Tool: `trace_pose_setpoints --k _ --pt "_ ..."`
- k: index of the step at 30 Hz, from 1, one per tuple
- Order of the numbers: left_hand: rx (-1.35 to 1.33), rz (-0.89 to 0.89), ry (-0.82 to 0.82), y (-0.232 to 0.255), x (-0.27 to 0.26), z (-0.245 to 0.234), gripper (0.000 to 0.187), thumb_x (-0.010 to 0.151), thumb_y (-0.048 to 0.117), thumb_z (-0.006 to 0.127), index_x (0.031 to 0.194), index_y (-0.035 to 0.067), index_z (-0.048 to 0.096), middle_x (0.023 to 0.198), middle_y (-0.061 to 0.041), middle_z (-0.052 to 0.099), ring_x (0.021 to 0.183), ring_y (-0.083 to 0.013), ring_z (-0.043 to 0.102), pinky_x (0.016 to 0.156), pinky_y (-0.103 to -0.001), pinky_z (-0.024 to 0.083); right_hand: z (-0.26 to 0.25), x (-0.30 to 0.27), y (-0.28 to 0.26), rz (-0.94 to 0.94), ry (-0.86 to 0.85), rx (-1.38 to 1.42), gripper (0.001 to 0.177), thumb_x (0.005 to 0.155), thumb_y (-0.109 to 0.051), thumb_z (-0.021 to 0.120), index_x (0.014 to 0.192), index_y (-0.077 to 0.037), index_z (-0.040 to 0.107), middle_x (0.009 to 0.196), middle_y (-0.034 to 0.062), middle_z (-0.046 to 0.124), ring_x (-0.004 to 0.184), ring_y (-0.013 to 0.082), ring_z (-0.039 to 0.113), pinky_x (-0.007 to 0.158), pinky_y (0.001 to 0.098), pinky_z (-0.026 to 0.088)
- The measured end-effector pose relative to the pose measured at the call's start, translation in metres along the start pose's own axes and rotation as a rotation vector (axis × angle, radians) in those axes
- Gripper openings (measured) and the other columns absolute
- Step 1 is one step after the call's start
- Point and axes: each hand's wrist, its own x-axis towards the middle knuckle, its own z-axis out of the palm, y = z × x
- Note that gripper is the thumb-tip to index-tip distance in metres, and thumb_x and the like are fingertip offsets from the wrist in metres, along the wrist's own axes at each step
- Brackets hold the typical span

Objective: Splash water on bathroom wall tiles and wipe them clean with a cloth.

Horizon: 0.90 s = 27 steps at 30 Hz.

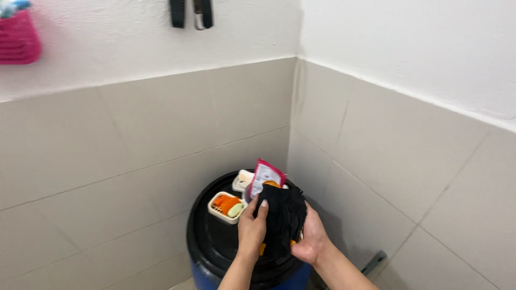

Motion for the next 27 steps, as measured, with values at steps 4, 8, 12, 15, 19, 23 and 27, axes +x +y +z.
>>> trace_pose_setpoints --k 4,8,12,15,19,23,27 --pt "0.061 0.121 0.000 -0.010 0.019 -0.067 0.055 0.099 0.044 0.054 0.139 0.009 0.064 0.128 -0.016 0.074 0.123 -0.0258 0.069 0.104 -0.035 0.049 -0.001 0.052 0.047 -0.002 -0.114 0.005 0.046 0.100 -0.042 0.049 0.113 -0.005 0.073 0.101 0.0097 0.077 0.089 0.0233 0.074 0.084 0.0407 0.060" --pt "0.153 0.044 0.028 0.010 0.030 -0.157 0.060 0.099 0.050 0.046 0.144 0.011 0.057 0.142 -0.016 0.062 0.134 -0.0293 0.056 0.110 -0.039 0.043 0.045 0.084 0.095 -0.034 -0.284 0.119 0.038 0.104 -0.032 0.051 0.116 -0.003 0.072 0.106 0.0107 0.077 0.095 0.0222 0.074 0.090 0.0382 0.059" --pt "0.284 0.122 0.087 -0.026 0.067 -0.244 0.063 0.101 0.051 0.045 0.148 0.009 0.051 0.153 -0.020 0.048 0.149 -0.0328 0.037 0.119 -0.044 0.031 0.092 0.117 0.140 -0.053 -0.326 0.136 0.040 0.101 -0.035 0.049 0.111 -0.004 0.071 0.104 0.0118 0.077 0.096 0.0253 0.074 0.092 0.0400 0.059" --pt "0.370 0.196 0.129 -0.031 0.077 -0.302 0.065 0.103 0.052 0.045 0.147 0.005 0.052 0.154 -0.022 0.049 0.152 -0.0349 0.036 0.123 -0.046 0.030 0.104 0.160 0.161 -0.097 -0.290 0.164 0.036 0.101 -0.034 0.049 0.108 -0.006 0.072 0.102 0.0105 0.076 0.096 0.0264 0.073 0.093 0.0427 0.058" --pt "0.420 0.140 0.150 -0.026 0.090 -0.354 0.067 0.103 0.053 0.043 0.150 0.006 0.048 0.157 -0.023 0.043 0.152 -0.0371 0.031 0.122 -0.048 0.029 0.118 0.204 0.169 -0.121 -0.314 0.156 0.033 0.098 -0.034 0.050 0.092 -0.008 0.070 0.090 0.0084 0.074 0.087 0.0273 0.073 0.088 0.0435 0.060" --pt "0.481 0.060 0.173 -0.018 0.086 -0.397 0.067 0.102 0.052 0.041 0.154 0.010 0.042 0.160 -0.024 0.033 0.153 -0.0385 0.023 0.120 -0.052 0.027 0.126 0.255 0.176 -0.216 -0.394 0.151 0.028 0.102 -0.031 0.056 0.083 -0.013 0.064 0.079 0.0046 0.066 0.077 0.0251 0.067 0.080 0.0429 0.059" --pt "0.488 0.060 0.216 -0.005 0.088 -0.416 0.066 0.102 0.052 0.042 0.155 0.013 0.042 0.162 -0.025 0.029 0.154 -0.0389 0.023 0.122 -0.053 0.028 0.151 0.309 0.166 -0.373 -0.082 0.064 0.031 0.104 -0.043 0.055 0.092 -0.017 0.064 0.085 -0.0015 0.065 0.083 0.0199 0.065 0.080 0.0406 0.057"
